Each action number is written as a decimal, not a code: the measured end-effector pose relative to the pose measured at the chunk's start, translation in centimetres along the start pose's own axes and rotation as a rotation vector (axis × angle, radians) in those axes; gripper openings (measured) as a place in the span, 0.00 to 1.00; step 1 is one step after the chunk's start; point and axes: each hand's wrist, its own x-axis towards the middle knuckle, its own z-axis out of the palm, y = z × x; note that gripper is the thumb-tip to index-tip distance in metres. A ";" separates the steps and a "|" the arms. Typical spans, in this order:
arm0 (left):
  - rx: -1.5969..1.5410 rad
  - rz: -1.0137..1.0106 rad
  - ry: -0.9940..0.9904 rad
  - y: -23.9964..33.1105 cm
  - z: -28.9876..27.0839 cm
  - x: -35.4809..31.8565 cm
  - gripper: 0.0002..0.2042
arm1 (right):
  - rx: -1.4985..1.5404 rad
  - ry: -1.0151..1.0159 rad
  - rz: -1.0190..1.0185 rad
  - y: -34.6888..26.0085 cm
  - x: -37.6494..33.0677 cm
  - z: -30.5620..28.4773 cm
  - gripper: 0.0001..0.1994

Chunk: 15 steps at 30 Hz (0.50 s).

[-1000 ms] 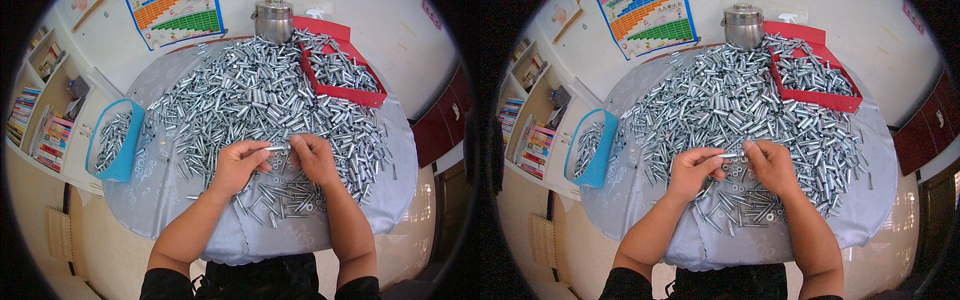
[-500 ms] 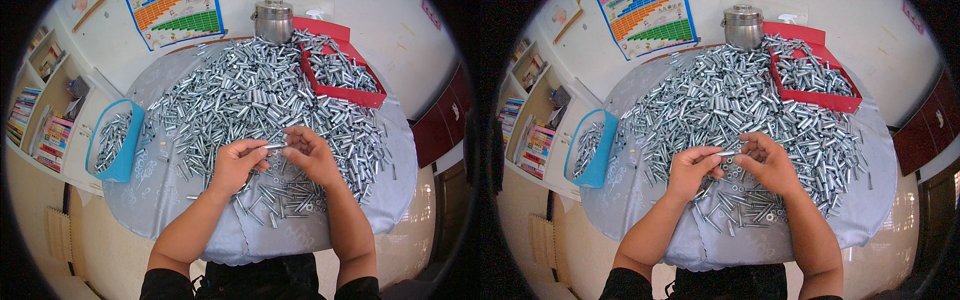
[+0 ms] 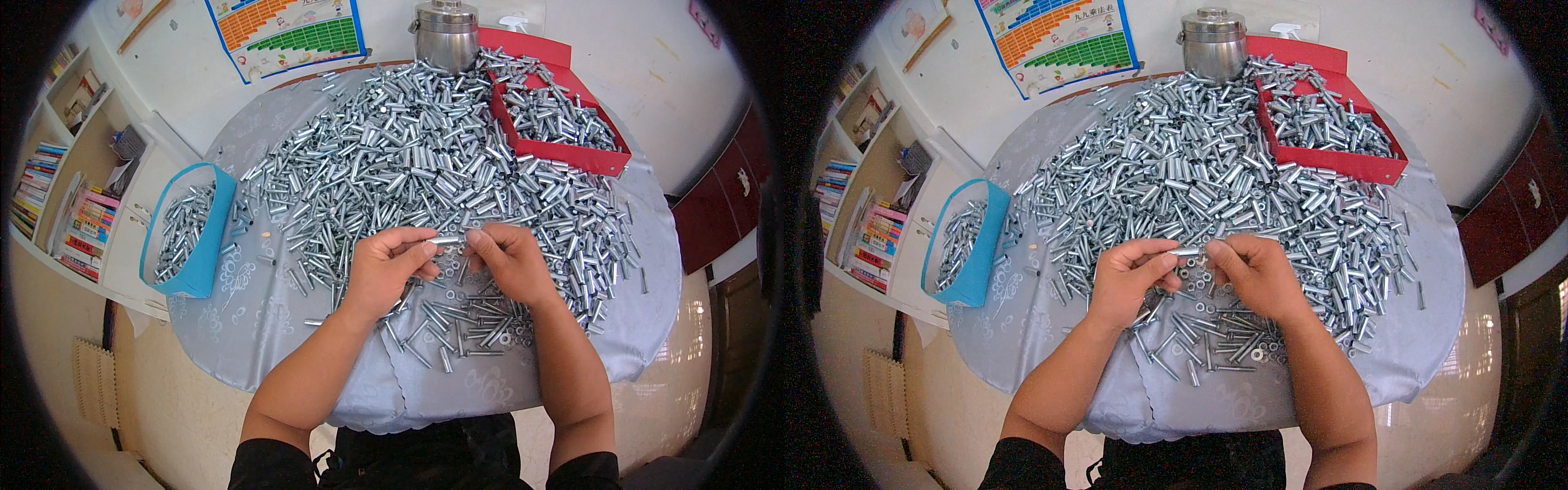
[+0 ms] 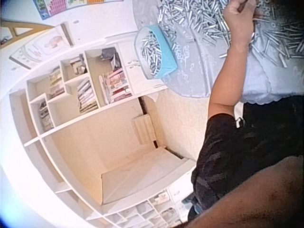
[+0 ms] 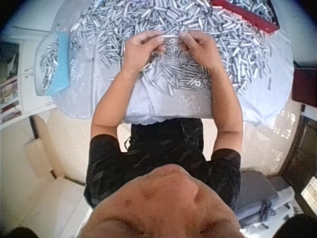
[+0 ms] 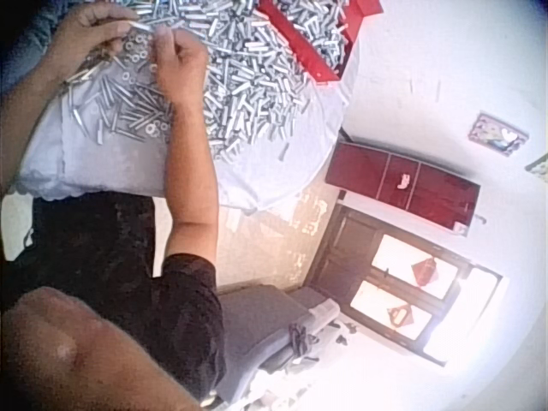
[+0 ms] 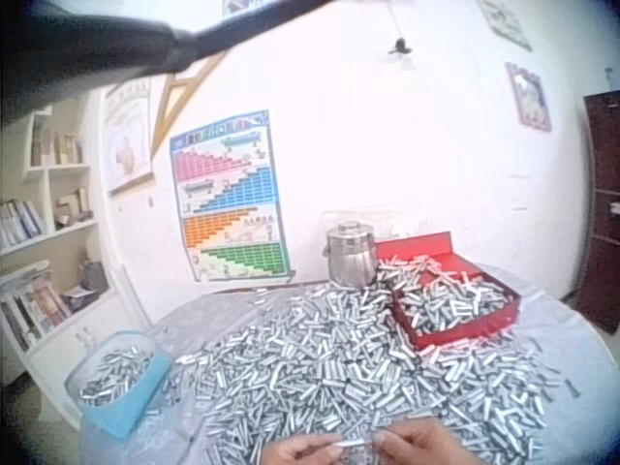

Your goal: The person repeatedly picks up metal bolts and washers from a large pile on a table. They insert the washers onto the bolts one by one and place the assembled fasteners back onto the table. The process is continuous and repetitive throughout the clip.

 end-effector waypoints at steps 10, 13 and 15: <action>-0.022 -0.002 -0.010 0.0 0.1 0.1 0.11 | 0.015 0.059 -0.001 0.3 -0.1 0.3 0.08; -0.030 -0.002 -0.002 -0.2 -0.1 0.0 0.11 | 0.027 0.048 -0.084 0.3 -0.1 0.7 0.09; -0.022 -0.011 0.000 0.0 0.1 0.0 0.11 | -0.018 -0.005 -0.046 0.4 -0.1 0.3 0.09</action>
